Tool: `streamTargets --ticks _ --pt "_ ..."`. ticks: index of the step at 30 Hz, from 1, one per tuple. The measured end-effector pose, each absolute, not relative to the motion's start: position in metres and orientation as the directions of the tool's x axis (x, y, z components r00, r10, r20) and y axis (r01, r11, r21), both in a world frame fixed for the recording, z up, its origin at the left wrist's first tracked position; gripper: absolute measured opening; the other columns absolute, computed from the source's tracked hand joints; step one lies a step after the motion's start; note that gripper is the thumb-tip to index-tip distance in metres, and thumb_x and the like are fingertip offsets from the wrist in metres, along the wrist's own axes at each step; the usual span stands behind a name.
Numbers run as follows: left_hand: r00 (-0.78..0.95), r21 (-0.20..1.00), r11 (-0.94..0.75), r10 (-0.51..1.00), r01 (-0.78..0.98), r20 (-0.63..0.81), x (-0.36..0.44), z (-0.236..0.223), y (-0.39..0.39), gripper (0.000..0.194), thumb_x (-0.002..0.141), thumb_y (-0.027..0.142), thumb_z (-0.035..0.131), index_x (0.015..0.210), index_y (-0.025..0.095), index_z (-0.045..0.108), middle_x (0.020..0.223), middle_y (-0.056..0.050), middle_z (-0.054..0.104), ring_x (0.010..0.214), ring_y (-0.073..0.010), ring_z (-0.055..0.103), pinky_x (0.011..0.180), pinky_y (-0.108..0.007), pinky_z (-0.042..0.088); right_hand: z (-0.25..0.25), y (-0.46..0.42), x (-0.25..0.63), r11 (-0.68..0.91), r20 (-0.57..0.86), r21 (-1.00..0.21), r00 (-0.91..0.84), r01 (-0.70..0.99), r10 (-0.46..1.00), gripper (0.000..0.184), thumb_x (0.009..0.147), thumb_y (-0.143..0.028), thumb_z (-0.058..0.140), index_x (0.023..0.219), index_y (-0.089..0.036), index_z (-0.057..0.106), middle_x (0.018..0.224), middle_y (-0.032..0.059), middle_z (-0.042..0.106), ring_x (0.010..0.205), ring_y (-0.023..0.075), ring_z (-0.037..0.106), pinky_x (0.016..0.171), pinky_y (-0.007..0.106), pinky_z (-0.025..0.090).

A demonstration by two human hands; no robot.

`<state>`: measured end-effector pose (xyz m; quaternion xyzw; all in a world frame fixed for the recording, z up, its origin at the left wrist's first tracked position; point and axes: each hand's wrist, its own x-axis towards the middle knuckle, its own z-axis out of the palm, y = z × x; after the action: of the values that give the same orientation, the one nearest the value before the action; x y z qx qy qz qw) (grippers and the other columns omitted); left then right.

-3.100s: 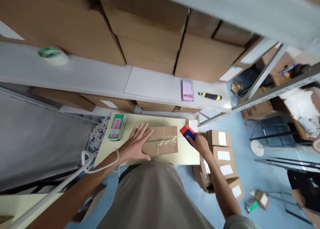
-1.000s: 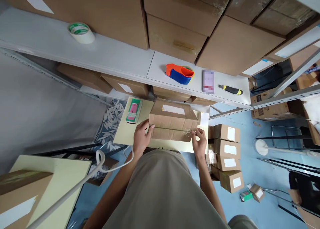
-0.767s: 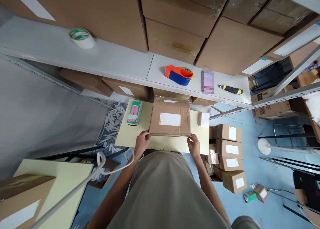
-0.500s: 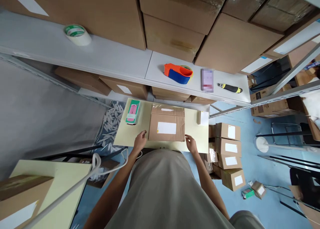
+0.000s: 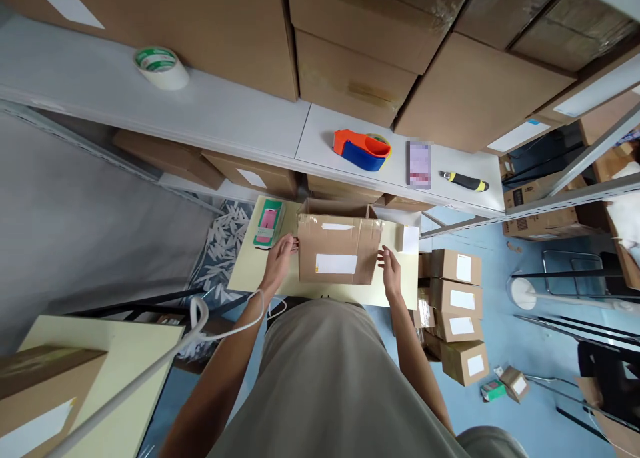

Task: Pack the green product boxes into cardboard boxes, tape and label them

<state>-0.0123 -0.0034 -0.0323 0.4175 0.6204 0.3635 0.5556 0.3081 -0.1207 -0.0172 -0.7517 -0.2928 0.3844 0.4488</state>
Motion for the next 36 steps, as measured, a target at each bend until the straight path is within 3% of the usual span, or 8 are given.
streamTargets --ticks 4,9,14,20,23,28,32,36 --pt "-0.077 0.881 0.457 0.89 0.125 -0.45 -0.025 -0.018 -0.02 0.085 0.1 0.084 0.046 0.127 0.009 0.077 0.108 -0.019 0.083 0.111 -0.0336 0.08 0.102 -0.048 0.064 -0.007 -0.14 0.307 -0.472 -0.345 -0.874 0.543 0.11 0.765 0.091 0.103 -0.083 0.037 0.149 -0.011 0.07 0.136 0.0222 0.078 0.118 0.031 0.073 0.093 0.041 0.059" --pt "0.012 0.711 0.468 0.831 0.524 -0.556 -0.028 -0.004 -0.033 0.076 0.101 0.083 0.043 0.109 0.016 0.078 0.089 -0.01 0.08 0.097 -0.031 0.078 0.089 -0.038 0.06 -0.01 -0.153 0.302 -0.611 -0.486 -0.784 0.503 0.11 0.715 0.104 0.101 -0.09 0.025 0.146 -0.009 0.071 0.138 0.0239 0.078 0.119 0.0333 0.075 0.096 0.042 0.06" --pt "0.04 0.552 0.379 0.797 0.743 -0.602 -0.018 0.009 -0.028 0.08 0.096 0.077 0.061 0.15 0.018 0.063 0.113 -0.013 0.084 0.113 -0.034 0.079 0.092 -0.035 0.056 0.007 -0.14 0.303 -0.665 -0.533 -0.682 0.415 0.305 0.737 0.1 0.1 -0.089 0.038 0.154 -0.009 0.064 0.144 0.023 0.075 0.134 0.0351 0.071 0.107 0.041 0.056" --pt "0.116 0.363 0.156 0.771 0.919 -0.626 0.0 0.02 -0.019 0.096 0.093 0.059 0.077 0.169 0.013 0.041 0.139 -0.023 0.077 0.131 -0.0396 0.074 0.1 -0.038 0.055 0.04 -0.1 0.282 -0.662 -0.646 -0.3 0.364 0.687 0.671 0.118 0.093 -0.085 0.066 0.171 -0.001 0.035 0.132 0.0308 0.078 0.13 0.0435 0.073 0.103 0.045 0.055" --pt "0.179 0.345 0.05 0.779 0.937 -0.6 0.014 0.024 -0.031 0.105 0.093 0.046 0.08 0.174 0.006 0.026 0.153 -0.03 0.067 0.139 -0.04 0.07 0.106 -0.038 0.053 0.043 -0.087 0.266 -0.604 -0.621 -0.175 0.389 0.778 0.681 0.114 0.099 -0.068 0.07 0.172 0.007 0.025 0.127 0.0357 0.077 0.13 0.045 0.073 0.105 0.048 0.054" --pt "0.089 0.31 0.099 0.838 0.945 -0.538 0.028 0.023 -0.063 0.102 0.099 0.046 0.072 0.175 0.002 0.02 0.148 -0.031 0.07 0.138 -0.0385 0.071 0.105 -0.037 0.054 0.031 -0.096 0.276 -0.516 -0.582 -0.233 0.306 0.825 0.753 0.079 0.109 -0.037 0.052 0.171 0.006 0.029 0.121 0.0352 0.078 0.121 0.0432 0.077 0.099 0.049 0.055" --pt "-0.049 0.278 0.22 0.857 0.935 -0.513 0.025 0.02 -0.088 0.091 0.104 0.05 0.063 0.174 0.005 0.025 0.131 -0.026 0.08 0.127 -0.0371 0.077 0.1 -0.038 0.056 0.019 -0.115 0.306 -0.481 -0.558 -0.36 0.229 0.799 0.798 0.057 0.114 -0.031 0.038 0.164 -0.005 0.047 0.117 0.0273 0.081 0.11 0.0393 0.08 0.092 0.044 0.054" --pt "-0.115 0.25 0.285 0.84 0.925 -0.53 0.027 0.021 -0.112 0.085 0.106 0.045 0.059 0.173 0.004 0.027 0.13 -0.027 0.08 0.126 -0.0369 0.078 0.099 -0.038 0.056 0.013 -0.128 0.316 -0.439 -0.52 -0.444 0.174 0.781 0.836 0.041 0.117 -0.031 0.035 0.136 -0.016 0.068 0.11 0.0182 0.082 0.099 0.0328 0.081 0.081 0.035 0.049"
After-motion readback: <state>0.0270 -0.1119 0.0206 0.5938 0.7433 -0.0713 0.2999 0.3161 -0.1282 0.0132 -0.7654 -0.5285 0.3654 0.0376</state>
